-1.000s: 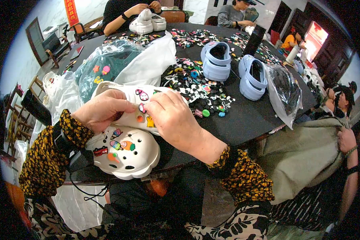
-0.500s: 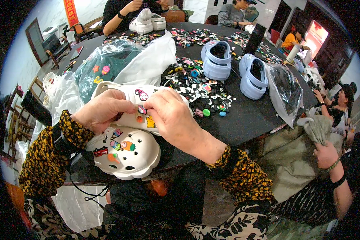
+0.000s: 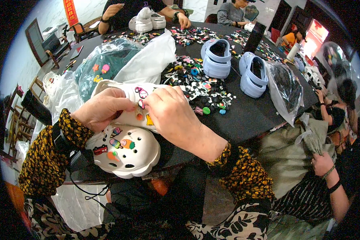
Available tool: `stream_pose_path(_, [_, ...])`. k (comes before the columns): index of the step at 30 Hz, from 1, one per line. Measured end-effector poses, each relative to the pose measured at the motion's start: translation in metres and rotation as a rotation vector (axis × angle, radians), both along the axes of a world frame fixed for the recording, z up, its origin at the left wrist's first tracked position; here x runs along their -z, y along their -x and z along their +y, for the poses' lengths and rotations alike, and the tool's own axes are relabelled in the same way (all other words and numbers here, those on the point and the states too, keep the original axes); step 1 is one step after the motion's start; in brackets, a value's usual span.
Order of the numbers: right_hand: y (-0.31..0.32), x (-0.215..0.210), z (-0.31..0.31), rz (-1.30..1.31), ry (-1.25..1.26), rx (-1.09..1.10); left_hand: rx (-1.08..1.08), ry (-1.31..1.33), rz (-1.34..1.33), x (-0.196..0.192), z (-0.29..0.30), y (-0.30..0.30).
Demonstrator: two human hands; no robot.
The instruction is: Attaching decorative charms to rubber clogs.
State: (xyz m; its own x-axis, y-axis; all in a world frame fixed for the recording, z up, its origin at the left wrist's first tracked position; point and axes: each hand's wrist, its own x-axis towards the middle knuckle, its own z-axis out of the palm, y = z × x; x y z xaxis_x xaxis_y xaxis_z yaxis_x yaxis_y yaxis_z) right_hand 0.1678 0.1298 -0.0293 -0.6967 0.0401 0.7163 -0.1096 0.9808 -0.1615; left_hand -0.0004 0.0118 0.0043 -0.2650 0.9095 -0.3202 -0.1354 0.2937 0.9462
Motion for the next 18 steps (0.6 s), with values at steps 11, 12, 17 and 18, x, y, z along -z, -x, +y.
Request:
stream_pose_path(11, [0.003,0.000,0.001,-0.020,0.086,-0.005,0.097,0.052,0.012,0.000,-0.001,0.005])
stream_pose_path(12, [0.004,0.002,0.000,-0.012,0.046,0.014,0.096,0.053,0.011,0.001,0.000,0.006])
stream_pose_path(17, [0.005,0.005,-0.004,0.021,-0.121,0.046,0.038,0.026,0.001,0.000,-0.001,0.000])
stream_pose_path(18, [0.005,0.006,-0.005,0.047,-0.146,0.054,0.039,0.025,0.001,-0.001,-0.001,-0.001])
